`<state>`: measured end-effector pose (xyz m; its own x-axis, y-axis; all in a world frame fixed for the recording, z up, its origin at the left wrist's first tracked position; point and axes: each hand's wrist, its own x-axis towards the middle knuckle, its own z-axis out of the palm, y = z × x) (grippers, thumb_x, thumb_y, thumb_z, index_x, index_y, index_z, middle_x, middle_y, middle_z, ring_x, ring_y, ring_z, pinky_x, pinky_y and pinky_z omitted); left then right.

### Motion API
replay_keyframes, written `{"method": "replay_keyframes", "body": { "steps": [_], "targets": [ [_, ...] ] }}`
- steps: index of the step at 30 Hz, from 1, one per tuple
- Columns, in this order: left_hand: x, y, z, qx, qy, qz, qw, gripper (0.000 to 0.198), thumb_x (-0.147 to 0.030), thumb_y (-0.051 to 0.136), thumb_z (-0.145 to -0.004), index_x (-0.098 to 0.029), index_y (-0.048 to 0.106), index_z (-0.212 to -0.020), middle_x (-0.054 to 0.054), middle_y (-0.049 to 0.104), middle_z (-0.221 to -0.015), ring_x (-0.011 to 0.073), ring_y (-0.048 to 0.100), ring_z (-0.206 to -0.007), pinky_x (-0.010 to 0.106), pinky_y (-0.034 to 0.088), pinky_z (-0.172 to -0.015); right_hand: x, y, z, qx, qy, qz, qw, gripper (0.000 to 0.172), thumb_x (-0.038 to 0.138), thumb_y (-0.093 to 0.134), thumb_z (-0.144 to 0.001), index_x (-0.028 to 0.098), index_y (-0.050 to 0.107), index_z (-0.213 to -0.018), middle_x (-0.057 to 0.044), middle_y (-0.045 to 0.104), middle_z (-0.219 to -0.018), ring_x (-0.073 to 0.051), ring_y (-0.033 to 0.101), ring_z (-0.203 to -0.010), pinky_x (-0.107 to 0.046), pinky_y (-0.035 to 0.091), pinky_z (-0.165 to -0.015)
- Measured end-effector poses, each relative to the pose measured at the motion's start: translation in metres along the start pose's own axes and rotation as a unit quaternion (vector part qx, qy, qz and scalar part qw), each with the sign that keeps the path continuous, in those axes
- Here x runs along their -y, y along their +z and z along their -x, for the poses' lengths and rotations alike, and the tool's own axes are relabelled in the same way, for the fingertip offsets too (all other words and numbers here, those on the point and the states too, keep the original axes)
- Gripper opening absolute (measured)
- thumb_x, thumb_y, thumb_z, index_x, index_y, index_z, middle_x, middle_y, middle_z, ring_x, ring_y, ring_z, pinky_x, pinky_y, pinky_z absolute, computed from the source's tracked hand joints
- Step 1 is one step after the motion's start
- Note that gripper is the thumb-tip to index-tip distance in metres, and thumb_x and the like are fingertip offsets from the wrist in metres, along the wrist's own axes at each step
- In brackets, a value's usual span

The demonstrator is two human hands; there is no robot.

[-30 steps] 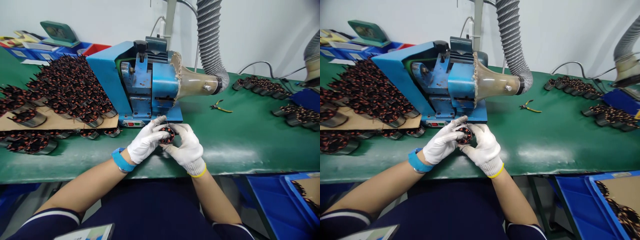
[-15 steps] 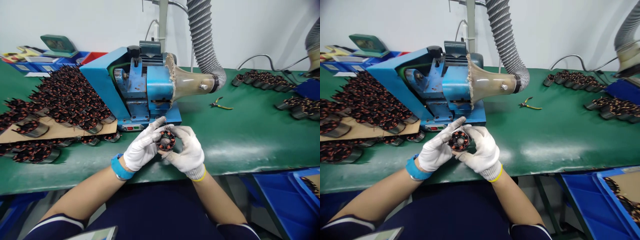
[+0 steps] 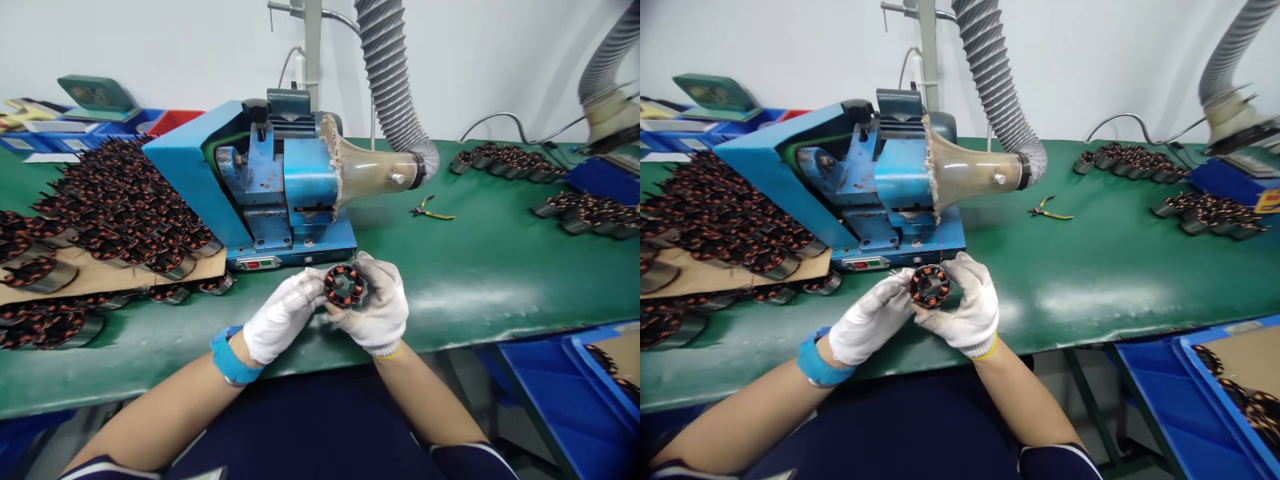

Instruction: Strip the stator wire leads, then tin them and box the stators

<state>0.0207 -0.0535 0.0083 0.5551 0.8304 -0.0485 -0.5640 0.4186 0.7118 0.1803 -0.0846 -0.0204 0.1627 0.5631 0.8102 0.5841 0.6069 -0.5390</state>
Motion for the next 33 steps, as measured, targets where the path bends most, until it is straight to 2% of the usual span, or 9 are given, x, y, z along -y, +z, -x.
{"method": "replay_keyframes", "body": {
  "steps": [3, 6, 10, 15, 20, 25, 28, 31, 33],
  "targets": [
    [0.003, 0.008, 0.003, 0.035, -0.046, 0.03, 0.998, 0.021, -0.028, 0.078, -0.076, -0.022, 0.076, -0.097, -0.001, 0.073, -0.091, 0.0096, 0.063, -0.077, 0.022, 0.05, -0.078, 0.0, 0.002, 0.002, 0.014, 0.006, 0.002, 1.0, 0.079, 0.044, 0.085, -0.061, 0.026, 0.052, -0.131, -0.009, 0.061, -0.111, -0.03, 0.063, -0.108, -0.052, 0.055, -0.098],
    [0.005, 0.014, 0.007, 0.016, -0.07, 0.055, 0.996, 0.025, -0.026, 0.079, -0.074, -0.021, 0.075, -0.098, 0.0, 0.072, -0.088, 0.01, 0.061, -0.074, 0.023, 0.049, -0.076, 0.001, 0.009, 0.005, 0.026, 0.026, -0.036, 0.999, 0.074, 0.045, 0.083, -0.063, 0.026, 0.054, -0.128, -0.009, 0.062, -0.11, -0.029, 0.064, -0.104, -0.052, 0.055, -0.096],
    [0.006, 0.013, 0.011, -0.005, -0.073, 0.049, 0.996, 0.021, -0.023, 0.081, -0.069, -0.019, 0.077, -0.089, 0.0, 0.072, -0.087, 0.013, 0.062, -0.082, 0.026, 0.047, -0.085, 0.0, 0.016, 0.007, 0.051, 0.047, -0.058, 0.996, 0.071, 0.047, 0.08, -0.063, 0.023, 0.055, -0.125, -0.009, 0.063, -0.11, -0.03, 0.064, -0.108, -0.05, 0.055, -0.097],
    [0.004, 0.009, 0.009, 0.039, -0.075, -0.005, 0.996, 0.022, -0.024, 0.079, -0.068, -0.016, 0.077, -0.089, 0.004, 0.073, -0.084, 0.0195, 0.065, -0.088, 0.034, 0.047, -0.095, 0.002, 0.014, 0.004, 0.061, 0.01, -0.016, 0.998, 0.07, 0.05, 0.081, -0.061, 0.022, 0.056, -0.12, -0.007, 0.066, -0.103, -0.031, 0.066, -0.103, -0.052, 0.054, -0.099],
    [0.002, 0.004, 0.002, -0.042, -0.016, 0.014, 0.999, 0.025, -0.037, 0.074, -0.075, -0.02, 0.072, -0.093, 0.004, 0.07, -0.107, 0.0203, 0.065, -0.098, 0.035, 0.051, -0.093, 0.002, 0.009, 0.001, 0.005, 0.037, -0.031, 0.999, 0.067, 0.041, 0.083, -0.062, 0.025, 0.056, -0.121, -0.007, 0.065, -0.105, -0.028, 0.065, -0.104, -0.051, 0.05, -0.103],
    [-0.004, 0.004, -0.001, 0.017, 0.043, -0.181, 0.982, 0.083, -0.022, 0.087, -0.06, -0.028, 0.049, -0.134, 0.009, 0.046, -0.147, 0.0304, 0.046, -0.134, 0.045, 0.044, -0.109, -0.002, 0.007, -0.001, 0.03, 0.077, -0.012, 0.997, 0.062, 0.04, 0.085, -0.06, 0.025, 0.062, -0.116, -0.007, 0.065, -0.105, -0.028, 0.063, -0.106, -0.046, 0.053, -0.098],
    [-0.006, 0.003, -0.003, 0.0, 0.039, -0.254, 0.966, 0.076, -0.02, 0.086, -0.062, -0.022, 0.053, -0.13, 0.012, 0.053, -0.14, 0.0316, 0.047, -0.135, 0.046, 0.042, -0.111, -0.002, -0.001, -0.005, 0.112, 0.095, -0.001, 0.989, 0.061, 0.042, 0.083, -0.063, 0.024, 0.062, -0.117, -0.008, 0.064, -0.109, -0.026, 0.065, -0.099, -0.043, 0.057, -0.089],
    [-0.001, -0.002, -0.008, -0.03, 0.053, -0.284, 0.957, 0.069, -0.023, 0.083, -0.066, -0.021, 0.054, -0.129, 0.011, 0.056, -0.137, 0.0304, 0.052, -0.13, 0.047, 0.041, -0.112, 0.001, -0.014, -0.012, 0.194, 0.108, -0.04, 0.974, 0.076, 0.041, 0.081, -0.065, 0.023, 0.052, -0.132, -0.013, 0.056, -0.13, -0.029, 0.059, -0.116, -0.047, 0.053, -0.099],
    [0.005, -0.006, -0.009, -0.057, 0.101, -0.34, 0.933, 0.07, -0.024, 0.081, -0.068, -0.022, 0.053, -0.132, 0.01, 0.054, -0.14, 0.0295, 0.049, -0.133, 0.047, 0.037, -0.115, 0.005, -0.019, -0.017, 0.187, 0.1, -0.057, 0.976, 0.077, 0.04, 0.081, -0.065, 0.022, 0.051, -0.134, -0.014, 0.048, -0.141, -0.032, 0.051, -0.128, -0.05, 0.047, -0.106]
  ]
}}
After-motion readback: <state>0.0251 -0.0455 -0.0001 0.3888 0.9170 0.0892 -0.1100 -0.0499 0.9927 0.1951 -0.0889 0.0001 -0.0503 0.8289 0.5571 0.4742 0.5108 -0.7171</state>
